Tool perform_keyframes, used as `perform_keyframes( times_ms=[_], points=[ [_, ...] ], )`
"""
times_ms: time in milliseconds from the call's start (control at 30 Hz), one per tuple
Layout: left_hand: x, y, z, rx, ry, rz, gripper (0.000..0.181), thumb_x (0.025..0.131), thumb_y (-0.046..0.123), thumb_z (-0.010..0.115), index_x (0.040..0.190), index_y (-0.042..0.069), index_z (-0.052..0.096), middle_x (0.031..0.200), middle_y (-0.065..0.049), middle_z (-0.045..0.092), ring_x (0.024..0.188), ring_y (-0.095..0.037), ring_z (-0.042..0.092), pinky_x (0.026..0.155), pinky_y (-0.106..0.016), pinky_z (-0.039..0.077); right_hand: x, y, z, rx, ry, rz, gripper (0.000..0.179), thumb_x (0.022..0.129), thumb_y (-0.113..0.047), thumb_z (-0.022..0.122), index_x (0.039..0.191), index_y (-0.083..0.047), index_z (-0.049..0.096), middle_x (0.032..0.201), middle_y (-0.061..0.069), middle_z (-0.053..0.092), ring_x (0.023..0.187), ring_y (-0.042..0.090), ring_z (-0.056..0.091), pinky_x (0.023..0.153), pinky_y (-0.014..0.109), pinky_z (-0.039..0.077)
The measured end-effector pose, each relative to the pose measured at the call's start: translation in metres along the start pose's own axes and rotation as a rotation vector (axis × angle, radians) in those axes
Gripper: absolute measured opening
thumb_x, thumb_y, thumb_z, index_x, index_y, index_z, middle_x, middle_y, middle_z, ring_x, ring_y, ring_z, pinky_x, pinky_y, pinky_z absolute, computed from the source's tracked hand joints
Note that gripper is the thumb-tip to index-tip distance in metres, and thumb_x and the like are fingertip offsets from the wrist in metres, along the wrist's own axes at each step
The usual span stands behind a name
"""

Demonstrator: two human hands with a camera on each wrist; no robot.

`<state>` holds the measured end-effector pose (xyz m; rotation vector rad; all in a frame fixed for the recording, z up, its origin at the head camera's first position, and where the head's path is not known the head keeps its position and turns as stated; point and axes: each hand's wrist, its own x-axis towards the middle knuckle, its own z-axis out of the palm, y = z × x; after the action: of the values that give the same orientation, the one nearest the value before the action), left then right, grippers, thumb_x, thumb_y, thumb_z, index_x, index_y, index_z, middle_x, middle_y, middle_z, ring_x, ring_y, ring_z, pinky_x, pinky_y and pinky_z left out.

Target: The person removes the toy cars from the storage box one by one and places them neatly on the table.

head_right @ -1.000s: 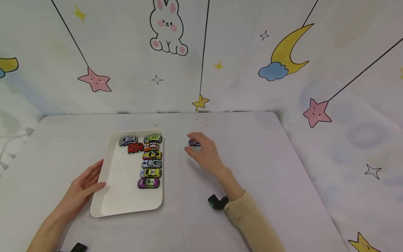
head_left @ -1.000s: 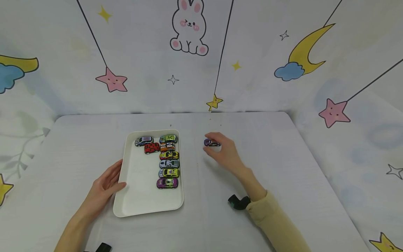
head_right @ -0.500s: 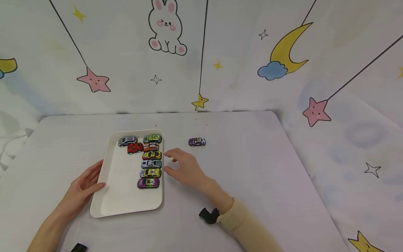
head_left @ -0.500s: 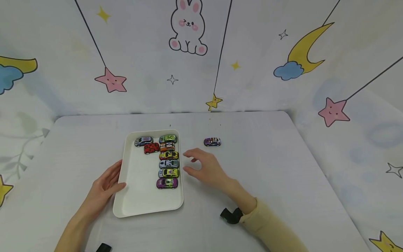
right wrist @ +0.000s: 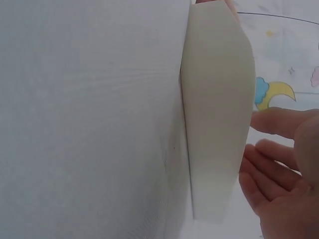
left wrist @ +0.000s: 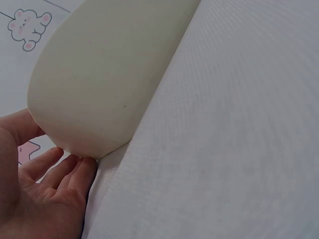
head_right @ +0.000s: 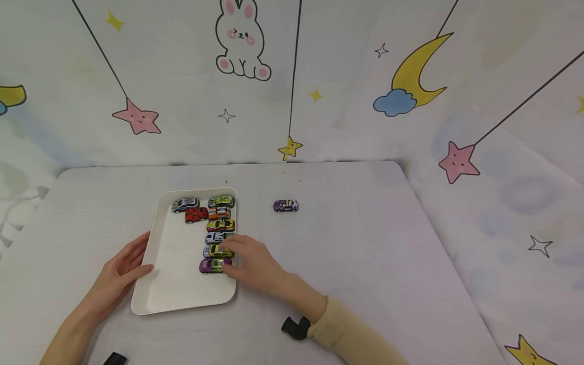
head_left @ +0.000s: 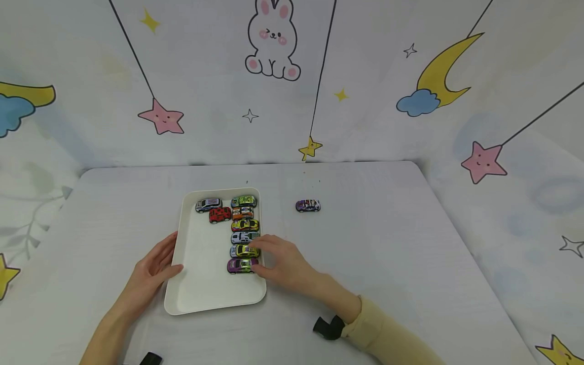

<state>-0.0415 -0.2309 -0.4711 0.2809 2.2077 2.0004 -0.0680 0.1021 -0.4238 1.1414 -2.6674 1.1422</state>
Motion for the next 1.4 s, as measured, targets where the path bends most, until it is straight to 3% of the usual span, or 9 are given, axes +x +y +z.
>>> perform_keyframes(
  times_ms=[267,667,933,1233,1400],
  points=[
    [0.001,0.000,0.000,0.002,0.005,-0.002,0.071,0.098,0.000,0.060,0.158,0.005,0.023,0.165,-0.013,0.023,0.136,0.013,0.036,0.105,-0.002,0.035,-0.004,-0.003,0.010,-0.084,-0.059,-0.061,0.034,0.088,-0.013,0.077,0.121,-0.008,0.069,0.126,0.004,0.066,0.119,0.020,0.060,0.103,0.029,0.052],
    [0.000,0.002,0.000,-0.028,0.006,0.017,0.071,0.097,-0.003,0.059,0.158,0.003,0.023,0.165,-0.011,0.024,0.136,0.013,0.036,0.106,-0.002,0.035,-0.003,-0.001,0.019,-0.248,-0.059,-0.112,0.032,0.087,-0.014,0.078,0.118,-0.012,0.071,0.122,0.000,0.067,0.115,0.015,0.060,0.105,0.026,0.047],
    [-0.001,0.003,0.001,-0.025,0.007,0.023,0.070,0.097,-0.003,0.059,0.158,0.004,0.024,0.165,-0.010,0.025,0.137,0.012,0.036,0.106,-0.003,0.035,-0.004,-0.004,0.017,-0.258,-0.102,-0.075,0.030,0.088,-0.015,0.077,0.118,-0.014,0.071,0.122,-0.002,0.068,0.115,0.015,0.059,0.105,0.026,0.047],
    [-0.002,0.002,0.002,-0.020,0.014,0.002,0.070,0.097,-0.002,0.059,0.158,0.006,0.025,0.164,-0.009,0.027,0.135,0.014,0.037,0.106,-0.003,0.035,-0.003,-0.007,0.016,-0.187,-0.162,-0.055,0.027,0.090,-0.008,0.073,0.116,-0.013,0.071,0.122,-0.002,0.069,0.117,0.014,0.060,0.108,0.027,0.046],
    [-0.001,0.001,0.002,-0.020,0.007,0.002,0.070,0.097,-0.002,0.059,0.158,0.007,0.025,0.165,-0.008,0.026,0.135,0.014,0.037,0.105,-0.002,0.035,-0.004,-0.009,0.016,-0.213,-0.175,-0.053,0.028,0.091,-0.011,0.073,0.119,-0.014,0.070,0.124,-0.002,0.067,0.118,0.014,0.059,0.109,0.026,0.044]
  ],
)
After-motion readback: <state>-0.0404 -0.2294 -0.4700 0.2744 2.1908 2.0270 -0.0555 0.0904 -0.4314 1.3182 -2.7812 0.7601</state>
